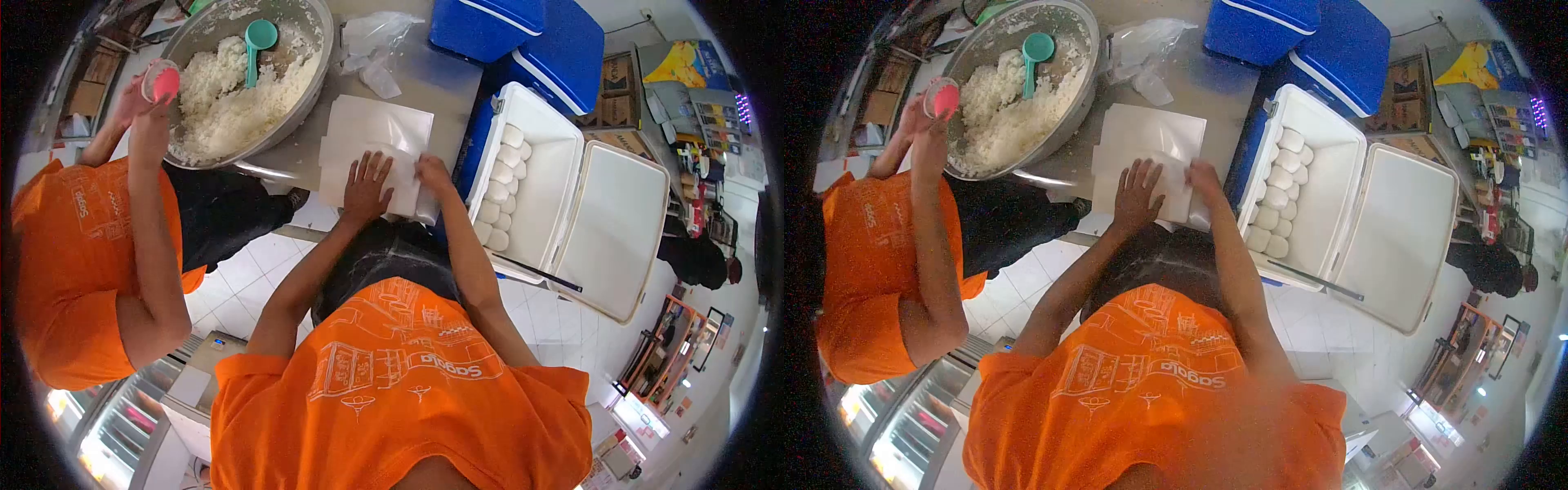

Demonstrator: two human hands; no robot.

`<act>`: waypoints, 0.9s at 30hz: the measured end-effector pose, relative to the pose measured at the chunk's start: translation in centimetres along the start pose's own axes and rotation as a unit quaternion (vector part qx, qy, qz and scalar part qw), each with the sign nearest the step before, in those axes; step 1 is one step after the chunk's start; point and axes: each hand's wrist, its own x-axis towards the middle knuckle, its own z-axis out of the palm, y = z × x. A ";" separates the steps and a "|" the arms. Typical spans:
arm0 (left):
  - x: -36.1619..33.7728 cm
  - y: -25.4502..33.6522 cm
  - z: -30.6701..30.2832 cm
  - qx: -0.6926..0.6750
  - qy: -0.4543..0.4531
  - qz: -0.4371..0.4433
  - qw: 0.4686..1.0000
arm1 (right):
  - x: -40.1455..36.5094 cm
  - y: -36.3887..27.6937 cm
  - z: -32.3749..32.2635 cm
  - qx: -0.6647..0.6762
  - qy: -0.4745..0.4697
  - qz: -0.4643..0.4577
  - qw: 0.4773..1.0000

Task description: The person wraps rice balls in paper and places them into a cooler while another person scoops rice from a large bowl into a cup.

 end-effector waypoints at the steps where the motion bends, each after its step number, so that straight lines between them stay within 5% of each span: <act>1: 0.1 -0.1 0.1 -0.015 0.002 0.002 1.000 | 0.8 -1.5 -0.1 -0.032 0.049 -0.039 0.998; 3: 0.3 -0.2 0.1 -0.028 0.001 0.004 1.000 | 3.7 -4.6 -0.3 0.089 0.104 0.011 0.991; 5: 0.4 -0.2 -0.4 0.001 0.002 0.008 1.000 | 5.7 -8.1 -1.8 0.045 0.109 0.005 0.993; 8: 1.3 -0.6 -0.8 0.003 -0.028 -0.011 1.000 | 8.9 -11.3 -3.6 -0.099 0.035 -0.026 0.994; 10: 2.0 -1.5 -0.5 -0.001 -0.036 -0.027 0.999 | 9.6 -13.1 -3.0 -0.365 -0.069 -0.112 0.922; 11: 1.9 -1.7 -0.1 -0.014 -0.044 -0.044 0.998 | 9.0 -13.4 -2.5 -0.361 -0.073 -0.107 0.923; 13: 3.5 -1.5 -0.5 -0.010 0.000 -0.063 0.998 | 6.7 -14.2 -1.3 -0.324 0.000 -0.218 0.921; 15: 3.9 -1.3 -1.1 -0.007 0.048 -0.085 0.995 | 2.6 -13.6 0.7 -0.395 0.055 -0.316 0.861; 17: 4.1 -1.8 -1.6 0.101 0.106 0.000 0.989 | -3.5 -12.4 3.6 -0.448 0.083 -0.287 0.843; 21: 2.5 -5.4 -1.5 0.111 -0.043 -0.032 0.992 | -6.4 -10.1 5.2 -0.394 0.097 -0.310 0.860; 23: 0.1 -10.0 -2.6 -0.037 0.113 -0.108 0.987 | -7.0 -10.1 5.8 -0.357 0.125 -0.311 0.872; 27: 0.6 -8.9 -4.1 -0.013 0.110 -0.146 0.983 | -7.5 -10.4 7.1 -0.256 0.185 -0.280 0.907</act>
